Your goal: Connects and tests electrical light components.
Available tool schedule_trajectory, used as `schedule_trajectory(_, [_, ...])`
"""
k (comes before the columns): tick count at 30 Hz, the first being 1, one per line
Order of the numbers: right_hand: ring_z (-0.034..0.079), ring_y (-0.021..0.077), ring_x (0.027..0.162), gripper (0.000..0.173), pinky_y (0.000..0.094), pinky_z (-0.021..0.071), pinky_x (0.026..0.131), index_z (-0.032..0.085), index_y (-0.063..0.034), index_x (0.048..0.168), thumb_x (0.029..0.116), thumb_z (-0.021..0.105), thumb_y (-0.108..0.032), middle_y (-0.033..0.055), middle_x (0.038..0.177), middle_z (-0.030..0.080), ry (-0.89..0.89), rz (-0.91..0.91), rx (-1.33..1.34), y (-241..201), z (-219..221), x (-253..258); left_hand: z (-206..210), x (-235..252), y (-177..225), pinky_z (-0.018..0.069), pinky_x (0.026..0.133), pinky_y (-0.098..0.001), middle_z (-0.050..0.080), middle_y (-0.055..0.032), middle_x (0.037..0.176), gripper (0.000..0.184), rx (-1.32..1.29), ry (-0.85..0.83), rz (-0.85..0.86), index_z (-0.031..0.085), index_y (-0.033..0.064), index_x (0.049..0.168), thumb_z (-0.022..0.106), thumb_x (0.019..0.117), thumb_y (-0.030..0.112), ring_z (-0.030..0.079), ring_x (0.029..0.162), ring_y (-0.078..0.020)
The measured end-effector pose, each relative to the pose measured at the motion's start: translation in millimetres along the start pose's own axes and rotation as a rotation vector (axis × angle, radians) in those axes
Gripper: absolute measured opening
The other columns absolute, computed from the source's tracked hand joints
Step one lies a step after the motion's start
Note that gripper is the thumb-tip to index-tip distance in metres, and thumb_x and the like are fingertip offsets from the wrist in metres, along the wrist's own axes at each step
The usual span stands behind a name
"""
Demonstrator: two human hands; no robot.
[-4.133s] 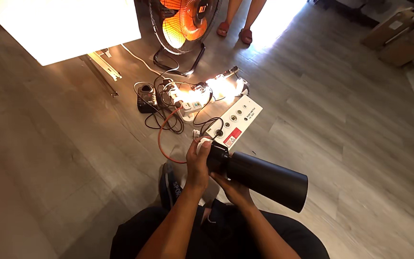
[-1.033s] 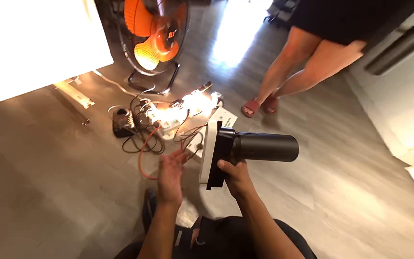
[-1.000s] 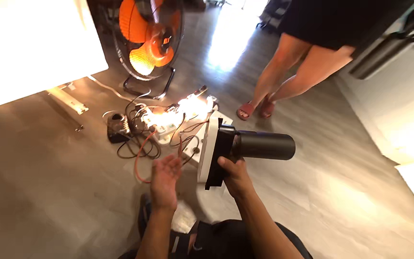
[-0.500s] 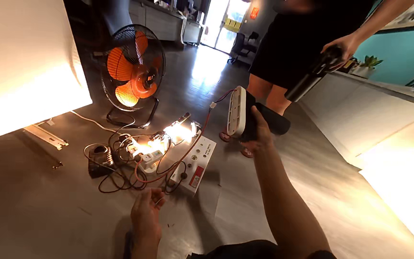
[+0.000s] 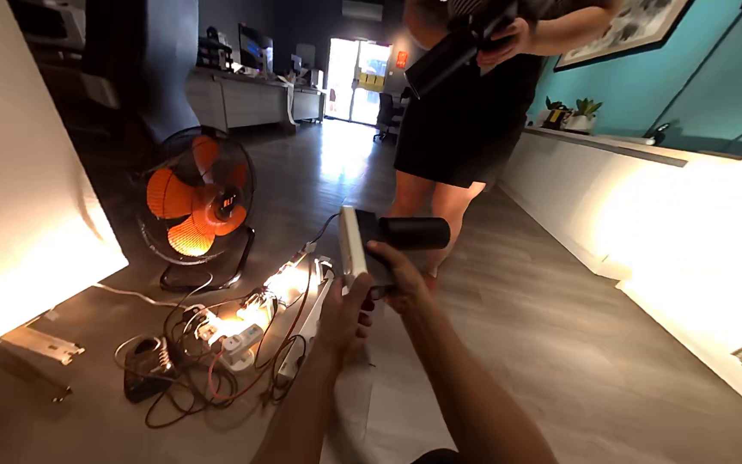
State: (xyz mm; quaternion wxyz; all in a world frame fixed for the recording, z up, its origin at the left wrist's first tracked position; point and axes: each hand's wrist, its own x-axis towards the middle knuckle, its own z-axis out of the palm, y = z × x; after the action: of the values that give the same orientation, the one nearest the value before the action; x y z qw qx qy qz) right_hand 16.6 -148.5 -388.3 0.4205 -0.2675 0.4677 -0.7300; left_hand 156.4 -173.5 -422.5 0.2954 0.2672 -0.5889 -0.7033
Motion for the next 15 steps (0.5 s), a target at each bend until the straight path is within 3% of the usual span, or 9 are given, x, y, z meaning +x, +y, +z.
schedule_trajectory(2, [0.071,0.0187,0.088,0.030,0.0367,0.0598,0.080,0.066,0.0022,0.113,0.1022,0.061,-0.026,0.0133,0.097,0.072,0.016,0.012,-0.117,-8,-5,-5,22,10,19,0.0571,0.054,-0.0362,0.067,-0.0145,0.088,0.056,-0.096,0.041,-0.105,0.043,0.0054,0.140,0.057,0.1034,0.045,0.066,0.064,-0.0231])
schedule_trajectory(3, [0.070,0.0178,0.091,0.040,0.0366,0.0587,0.083,0.066,0.0026,0.114,0.1040,0.058,-0.036,0.0128,0.100,0.072,-0.015,0.017,-0.245,-15,-14,-7,29,12,18,0.0562,0.051,-0.0338,0.067,-0.0139,0.083,0.050,-0.143,0.080,-0.097,0.048,0.0038,0.134,0.058,0.1040,0.043,0.065,0.059,-0.0215])
schedule_trajectory(5, [0.065,0.0149,0.085,0.068,0.0343,0.0551,0.078,0.065,0.0022,0.116,0.1087,0.030,-0.056,0.0098,0.097,0.069,-0.118,0.036,-0.609,-42,-37,-17,38,12,17,0.0540,0.048,-0.0308,0.067,-0.0130,0.080,0.044,-0.247,0.132,-0.058,0.056,0.0020,0.125,0.052,0.1063,0.042,0.063,0.056,-0.0190])
schedule_trajectory(6, [0.066,0.0157,0.083,0.075,0.0345,0.0546,0.076,0.066,0.0031,0.117,0.1090,0.022,-0.057,0.0108,0.097,0.070,-0.123,0.031,-0.709,-61,-51,-29,43,11,18,0.0535,0.048,-0.0302,0.068,-0.0132,0.079,0.044,-0.291,0.147,-0.045,0.057,0.0018,0.123,0.051,0.1067,0.042,0.063,0.056,-0.0186])
schedule_trajectory(8, [0.065,0.0114,0.070,0.066,0.0280,0.0550,0.064,0.066,0.0019,0.111,0.1107,0.026,-0.051,0.0063,0.086,0.070,0.008,-0.131,-0.655,-94,-81,-51,51,10,24,0.0544,0.049,-0.0306,0.068,-0.0134,0.080,0.044,-0.340,0.170,-0.006,0.056,0.0021,0.123,0.049,0.1073,0.042,0.064,0.056,-0.0187])
schedule_trajectory(10, [0.065,0.0106,0.072,0.051,0.0293,0.0569,0.067,0.062,-0.0013,0.115,0.1106,0.035,-0.044,0.0026,0.087,0.066,0.161,-0.356,-0.404,-124,-100,-60,60,12,35,0.0547,0.049,-0.0314,0.067,-0.0130,0.078,0.043,-0.371,0.206,0.043,0.057,0.0018,0.120,0.049,0.1075,0.042,0.063,0.055,-0.0185])
schedule_trajectory(12, [0.065,0.0131,0.087,0.049,0.0337,0.0567,0.076,0.053,-0.0094,0.131,0.1079,0.039,-0.051,0.0022,0.104,0.064,0.247,-0.412,-0.215,-153,-105,-58,68,14,50,0.0549,0.050,-0.0319,0.067,-0.0121,0.077,0.042,-0.381,0.234,0.057,0.058,0.0023,0.117,0.048,0.1075,0.042,0.062,0.055,-0.0181])
schedule_trajectory(15, [0.063,0.0220,0.112,0.069,0.0383,0.0543,0.091,0.042,-0.0093,0.148,0.1010,0.050,-0.060,0.0122,0.133,0.058,0.295,-0.372,-0.150,-189,-91,-41,73,16,68,0.0557,0.050,-0.0317,0.067,-0.0124,0.078,0.044,-0.378,0.280,0.070,0.057,0.0023,0.116,0.052,0.1052,0.045,0.064,0.056,-0.0185])
